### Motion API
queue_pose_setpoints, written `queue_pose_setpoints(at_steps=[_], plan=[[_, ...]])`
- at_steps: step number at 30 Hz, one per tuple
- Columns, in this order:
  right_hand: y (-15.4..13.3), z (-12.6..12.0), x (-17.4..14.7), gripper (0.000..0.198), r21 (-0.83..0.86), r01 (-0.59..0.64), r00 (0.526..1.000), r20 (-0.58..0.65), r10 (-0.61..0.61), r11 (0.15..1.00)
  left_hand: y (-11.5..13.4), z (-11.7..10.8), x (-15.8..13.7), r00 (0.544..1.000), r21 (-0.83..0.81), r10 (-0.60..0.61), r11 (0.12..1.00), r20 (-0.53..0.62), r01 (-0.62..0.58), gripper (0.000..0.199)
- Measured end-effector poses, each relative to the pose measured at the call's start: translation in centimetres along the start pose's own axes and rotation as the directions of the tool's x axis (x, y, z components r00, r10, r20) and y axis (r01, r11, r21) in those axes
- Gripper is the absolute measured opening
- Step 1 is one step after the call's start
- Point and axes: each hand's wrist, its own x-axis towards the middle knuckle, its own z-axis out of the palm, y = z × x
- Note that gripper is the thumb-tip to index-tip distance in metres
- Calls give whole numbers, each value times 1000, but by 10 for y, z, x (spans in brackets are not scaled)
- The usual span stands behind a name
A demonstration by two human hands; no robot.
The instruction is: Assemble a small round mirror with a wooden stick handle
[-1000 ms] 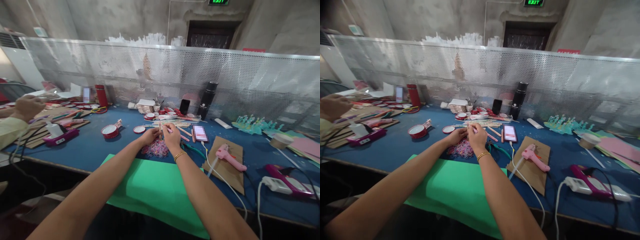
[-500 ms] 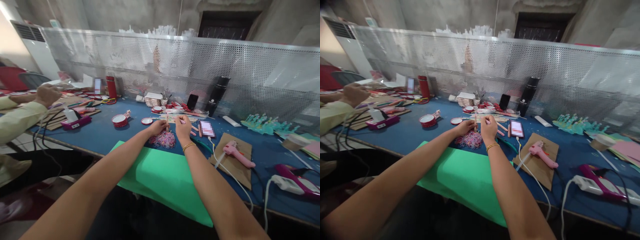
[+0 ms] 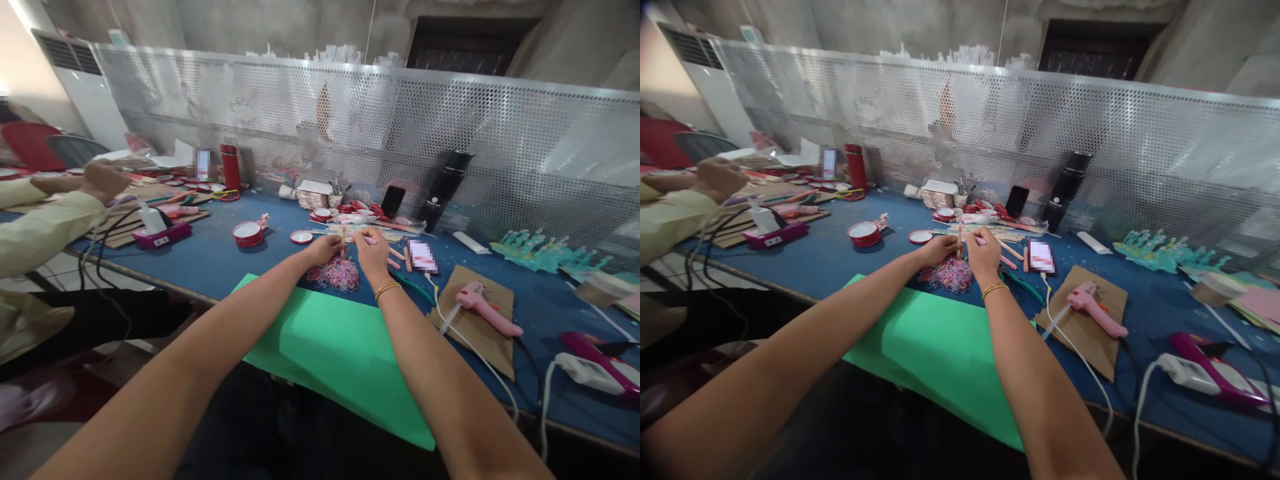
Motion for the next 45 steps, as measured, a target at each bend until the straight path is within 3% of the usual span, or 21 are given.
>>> queue_pose_setpoints(at_steps=[18, 28, 37, 45], plan=[[2, 3, -1, 18, -1, -1, 999, 37, 1, 1000, 4, 1, -1, 1000, 13, -5, 1000, -23, 5, 27], [2, -1, 1, 18, -58, -53, 998, -38, 51, 997, -1, 0, 0, 1000, 16, 8, 1000, -5, -8, 31], [1, 0, -2, 18, 4, -33, 999, -1, 33, 999, -17, 1, 7, 1000, 5, 30, 1000, 0, -30, 36], [0, 2, -3, 19, 28, -19, 999, 38, 18, 999, -9, 2, 4, 1000, 25, 26, 999, 2, -26, 36]])
